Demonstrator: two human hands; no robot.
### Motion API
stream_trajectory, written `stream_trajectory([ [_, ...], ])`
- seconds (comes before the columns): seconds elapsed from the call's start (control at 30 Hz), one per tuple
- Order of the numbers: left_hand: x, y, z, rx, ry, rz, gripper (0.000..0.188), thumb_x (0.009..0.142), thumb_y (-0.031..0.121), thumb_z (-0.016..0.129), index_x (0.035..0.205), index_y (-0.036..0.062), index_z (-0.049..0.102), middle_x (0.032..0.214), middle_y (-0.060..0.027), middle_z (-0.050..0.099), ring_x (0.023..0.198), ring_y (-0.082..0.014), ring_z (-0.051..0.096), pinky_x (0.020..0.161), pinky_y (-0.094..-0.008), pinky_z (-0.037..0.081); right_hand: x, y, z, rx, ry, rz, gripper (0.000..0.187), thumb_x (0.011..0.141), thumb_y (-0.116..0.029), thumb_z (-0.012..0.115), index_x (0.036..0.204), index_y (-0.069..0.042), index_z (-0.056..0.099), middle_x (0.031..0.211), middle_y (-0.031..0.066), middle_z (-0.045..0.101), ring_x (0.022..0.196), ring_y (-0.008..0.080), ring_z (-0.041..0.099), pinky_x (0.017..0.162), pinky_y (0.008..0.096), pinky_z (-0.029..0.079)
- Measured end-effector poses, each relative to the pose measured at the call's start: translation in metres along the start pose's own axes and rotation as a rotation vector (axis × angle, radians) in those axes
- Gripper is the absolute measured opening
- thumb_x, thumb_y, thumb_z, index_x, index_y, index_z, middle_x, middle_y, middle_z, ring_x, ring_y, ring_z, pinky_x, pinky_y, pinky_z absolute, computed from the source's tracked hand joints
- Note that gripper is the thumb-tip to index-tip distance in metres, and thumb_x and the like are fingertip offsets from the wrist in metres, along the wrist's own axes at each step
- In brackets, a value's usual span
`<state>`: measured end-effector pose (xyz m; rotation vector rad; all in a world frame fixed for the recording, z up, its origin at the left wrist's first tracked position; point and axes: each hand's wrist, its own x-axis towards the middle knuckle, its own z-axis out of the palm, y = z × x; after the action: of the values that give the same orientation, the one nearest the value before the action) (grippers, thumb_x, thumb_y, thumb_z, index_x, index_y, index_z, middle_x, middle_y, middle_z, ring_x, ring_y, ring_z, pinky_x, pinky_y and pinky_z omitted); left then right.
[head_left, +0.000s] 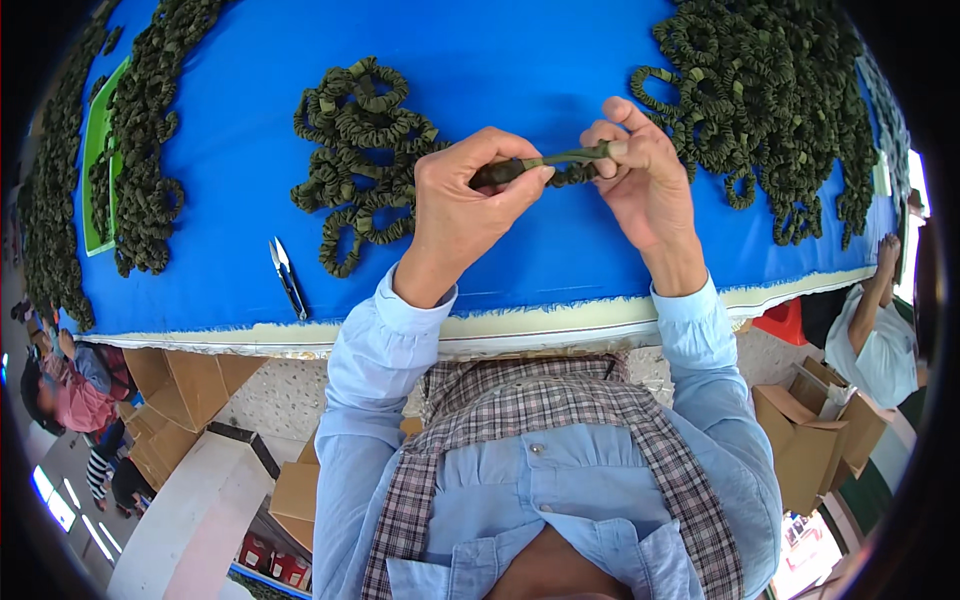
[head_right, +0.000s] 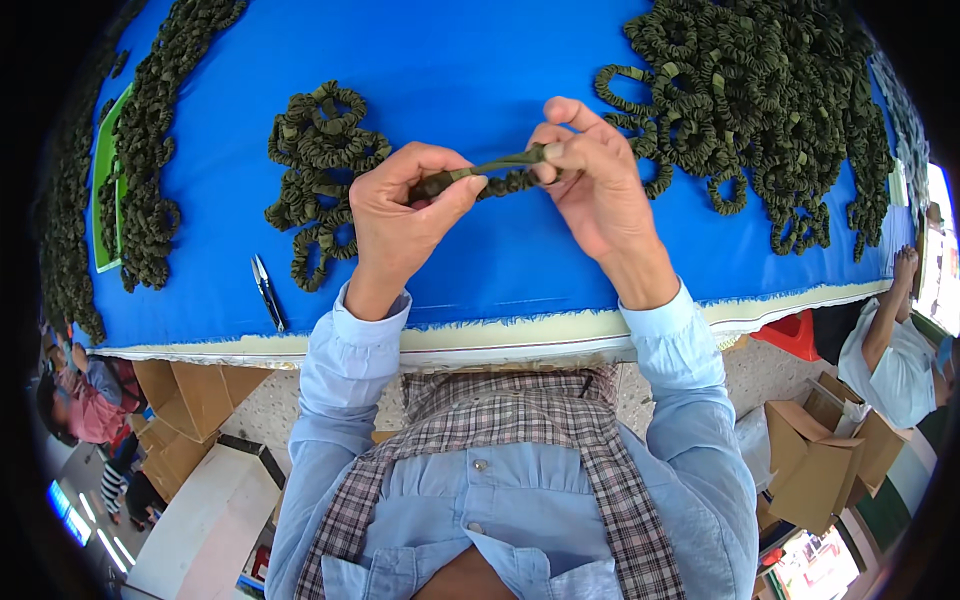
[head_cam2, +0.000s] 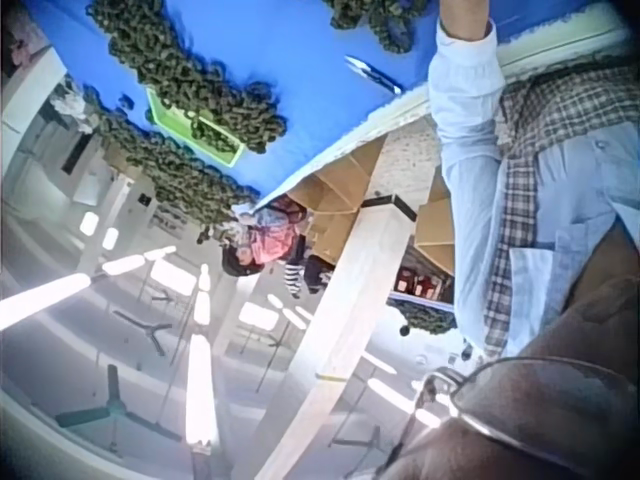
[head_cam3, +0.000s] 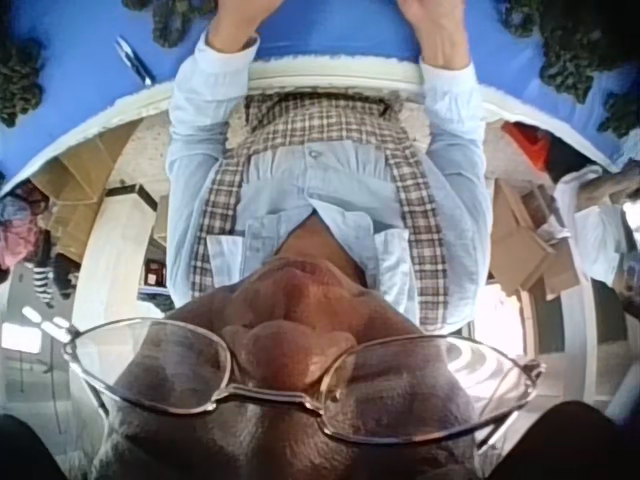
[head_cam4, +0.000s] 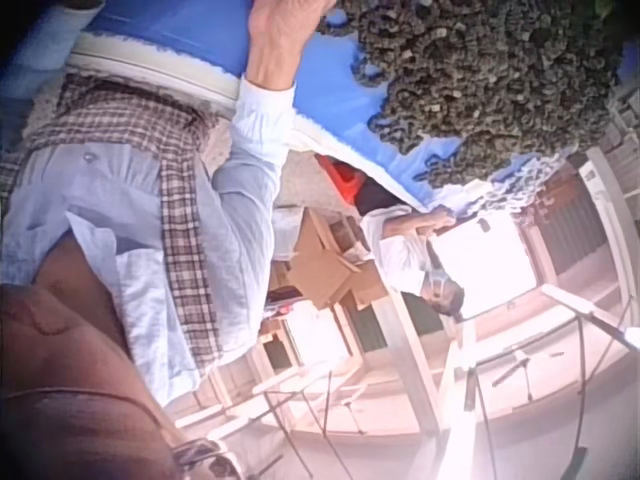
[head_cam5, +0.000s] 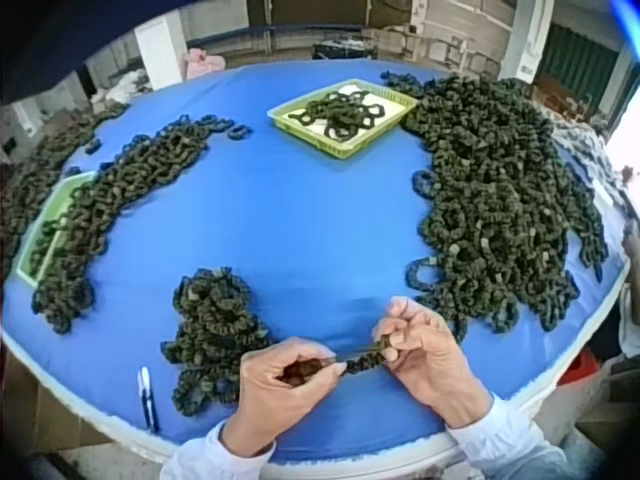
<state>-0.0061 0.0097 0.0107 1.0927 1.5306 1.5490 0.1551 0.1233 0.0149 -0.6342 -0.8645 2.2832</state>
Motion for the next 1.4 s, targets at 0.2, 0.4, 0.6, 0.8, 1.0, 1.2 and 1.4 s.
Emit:
stream_trajectory([
  [0.2, 0.002, -0.001, -0.004, 0.073, -0.034, 0.007, 0.017, 0.078, -0.006, 0.071, 0.093, 0.0000, 0.066, 0.075, -0.0011, 0.064, 0.062, -0.0014, 0.054, 0.050, -0.0152, 0.037, -0.002, -0.014, 0.002, -0.533, -0.070, -0.009, 0.022, 0.083, -0.004, 0.064, 0.104, 0.000, 0.063, 0.079, 0.0016, 0.062, 0.068, 0.0042, 0.054, 0.061, 0.0192, 0.042],
  [0.4, 0.004, 0.000, -0.003, 0.193, -0.085, 0.184, 0.026, 0.076, -0.005, 0.073, 0.100, 0.0045, 0.070, 0.078, -0.0023, 0.066, 0.066, -0.0037, 0.058, 0.053, -0.0170, 0.042, -0.007, -0.003, 0.010, -0.940, -0.094, -0.085, 0.009, 0.086, -0.009, 0.068, 0.085, -0.001, 0.069, 0.067, -0.0037, 0.059, 0.062, 0.0003, 0.048, 0.052, 0.0180, 0.034],
  [0.6, 0.000, -0.003, -0.001, 0.082, -0.074, 0.072, 0.022, 0.077, -0.003, 0.074, 0.098, 0.0018, 0.071, 0.079, -0.0033, 0.067, 0.068, -0.0045, 0.060, 0.055, -0.0179, 0.045, -0.005, 0.000, 0.008, -0.676, -0.027, -0.113, 0.008, 0.085, -0.007, 0.065, 0.079, -0.001, 0.067, 0.067, -0.0027, 0.060, 0.062, 0.0016, 0.047, 0.055, 0.0201, 0.036],
  [0.8, -0.002, -0.006, 0.005, -0.035, -0.023, 0.014, 0.015, 0.078, -0.001, 0.072, 0.092, -0.0012, 0.066, 0.074, -0.0031, 0.067, 0.062, -0.0035, 0.057, 0.053, -0.0191, 0.044, -0.004, 0.009, 0.008, -0.426, 0.018, -0.129, 0.008, 0.085, -0.004, 0.063, 0.078, -0.002, 0.066, 0.069, 0.0002, 0.061, 0.064, 0.0032, 0.048, 0.059, 0.0211, 0.037],
  [1.0, 0.000, -0.013, 0.010, -0.203, -0.019, -0.029, 0.014, 0.078, -0.004, 0.068, 0.090, -0.0014, 0.061, 0.073, -0.0037, 0.065, 0.065, -0.0046, 0.058, 0.055, -0.0200, 0.045, -0.008, 0.003, 0.016, -0.684, 0.055, -0.061, 0.010, 0.088, -0.010, 0.063, 0.083, -0.001, 0.065, 0.072, 0.0007, 0.061, 0.067, 0.0047, 0.050, 0.059, 0.0230, 0.039],
  [1.2, -0.002, -0.007, 0.015, 0.059, -0.101, 0.295, 0.024, 0.080, -0.006, 0.064, 0.102, 0.0020, 0.065, 0.097, -0.0096, 0.065, 0.098, -0.0186, 0.063, 0.083, -0.0295, 0.052, -0.044, -0.031, 0.016, -1.141, 0.057, -0.238, 0.013, 0.092, -0.011, 0.061, 0.092, 0.002, 0.063, 0.078, 0.0006, 0.058, 0.069, 0.0077, 0.052, 0.061, 0.0230, 0.042],
  [1.4, 0.018, 0.008, -0.052, 0.882, 0.480, 0.353, 0.020, 0.079, 0.002, 0.062, 0.097, 0.0092, 0.068, 0.095, -0.0083, 0.063, 0.090, -0.0288, 0.055, 0.082, -0.0407, 0.041, -0.083, -0.121, -0.071, -1.722, 0.361, -0.094, 0.014, 0.088, -0.012, 0.064, 0.092, 0.002, 0.064, 0.079, 0.0065, 0.058, 0.068, 0.0135, 0.054, 0.063, 0.0258, 0.041],
])
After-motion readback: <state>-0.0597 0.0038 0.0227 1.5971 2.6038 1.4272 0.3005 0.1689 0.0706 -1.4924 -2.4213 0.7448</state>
